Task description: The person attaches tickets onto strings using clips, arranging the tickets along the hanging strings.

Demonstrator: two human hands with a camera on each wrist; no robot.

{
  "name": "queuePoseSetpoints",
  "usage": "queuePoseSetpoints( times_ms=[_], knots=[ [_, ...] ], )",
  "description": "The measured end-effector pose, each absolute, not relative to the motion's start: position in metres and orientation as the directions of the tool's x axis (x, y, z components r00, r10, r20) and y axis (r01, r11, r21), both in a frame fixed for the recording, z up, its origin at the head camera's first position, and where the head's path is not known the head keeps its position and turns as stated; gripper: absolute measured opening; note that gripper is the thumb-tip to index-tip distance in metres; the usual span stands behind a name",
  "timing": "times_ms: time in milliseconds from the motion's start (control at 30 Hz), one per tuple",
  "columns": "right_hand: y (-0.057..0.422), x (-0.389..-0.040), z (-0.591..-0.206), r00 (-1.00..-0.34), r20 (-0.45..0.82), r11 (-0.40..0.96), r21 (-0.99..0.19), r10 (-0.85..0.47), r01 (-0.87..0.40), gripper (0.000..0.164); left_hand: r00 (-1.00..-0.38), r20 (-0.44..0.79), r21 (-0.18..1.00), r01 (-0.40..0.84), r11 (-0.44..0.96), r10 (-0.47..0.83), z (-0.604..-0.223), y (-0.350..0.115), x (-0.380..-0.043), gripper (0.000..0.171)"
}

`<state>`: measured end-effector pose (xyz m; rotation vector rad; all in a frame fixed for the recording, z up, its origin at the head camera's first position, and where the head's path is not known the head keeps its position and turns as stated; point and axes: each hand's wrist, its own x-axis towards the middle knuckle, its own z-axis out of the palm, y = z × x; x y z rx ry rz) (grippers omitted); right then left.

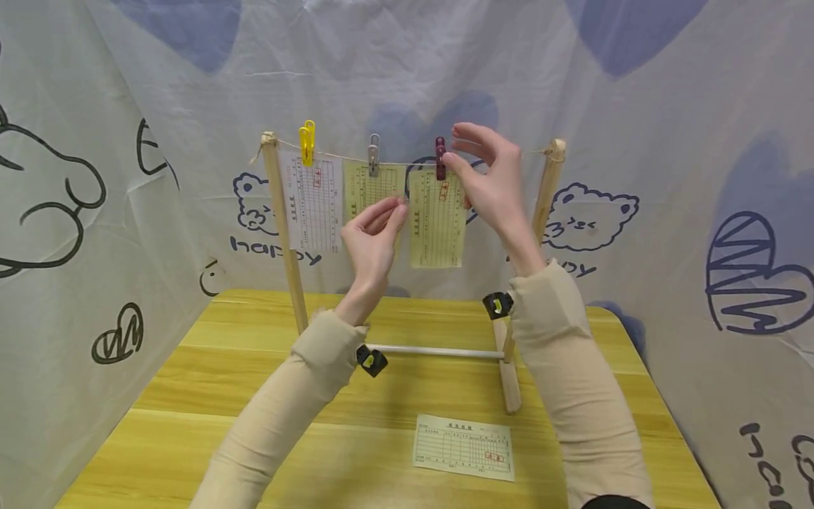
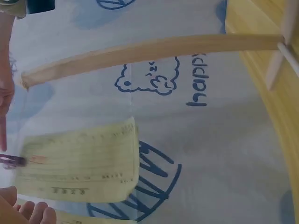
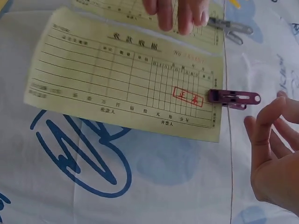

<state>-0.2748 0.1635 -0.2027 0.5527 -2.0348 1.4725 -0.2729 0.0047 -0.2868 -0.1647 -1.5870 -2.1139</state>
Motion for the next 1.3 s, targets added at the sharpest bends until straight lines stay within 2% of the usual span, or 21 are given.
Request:
queuePoseSetpoints(
  times_ms=[133, 200, 300, 400, 533, 733, 867, 1000, 1200, 1300],
  knots=[
    [0.177, -0.254, -0.23, -0.642, 0.764, 0.205, -0.639, 0.06, -0.741, 0.032, -0.863, 0.429, 0.849, 0.486, -0.206, -0.267, -0.31, -0.001, -0.248, 0.026],
    [0.186, -0.246, -0.251, -0.607, 0.789, 0.12, -0.615, 0.094, -0.78, 0.029, -0.873, 0.428, 0.853, 0.475, -0.215, -0.233, -0.327, -0.003, -0.236, 0.025],
    [0.201, -0.236, -0.292, -0.635, 0.757, -0.015, -0.641, 0.152, -0.767, 0.025, -0.908, 0.384, 0.884, 0.414, -0.215, -0.168, -0.362, -0.008, -0.221, 0.024],
    [0.218, -0.229, -0.345, -0.72, 0.644, -0.1, -0.723, 0.26, -0.683, 0.025, -0.955, 0.289, 0.933, 0.297, -0.202, -0.068, -0.405, -0.014, -0.21, 0.024],
    [0.242, -0.222, -0.422, -0.816, 0.399, -0.166, -0.85, 0.418, -0.5, 0.024, -0.981, 0.147, 0.981, 0.128, -0.147, 0.127, -0.463, -0.022, -0.199, 0.029],
    [0.273, -0.206, -0.509, -0.838, 0.084, -0.269, -0.926, 0.539, -0.266, 0.014, -0.909, -0.012, 0.996, -0.047, -0.073, 0.417, -0.519, -0.023, -0.193, 0.035],
    [0.285, -0.197, -0.538, -0.852, -0.105, -0.402, -0.906, 0.513, -0.131, 0.016, -0.848, -0.061, 0.99, -0.118, -0.075, 0.526, -0.534, -0.02, -0.193, 0.038],
    [0.291, -0.195, -0.55, -0.856, -0.193, -0.457, -0.888, 0.48, -0.056, 0.019, -0.803, -0.102, 0.983, -0.173, -0.066, 0.587, -0.541, -0.018, -0.193, 0.042],
    [0.291, -0.199, -0.56, -0.864, -0.222, -0.375, -0.926, 0.452, 0.041, 0.039, -0.764, -0.139, 0.974, -0.22, -0.052, 0.63, -0.548, -0.015, -0.194, 0.043],
    [0.291, -0.201, -0.563, -0.88, -0.184, -0.31, -0.95, 0.438, 0.045, 0.036, -0.763, -0.14, 0.974, -0.222, -0.052, 0.632, -0.549, -0.014, -0.195, 0.045]
  ],
)
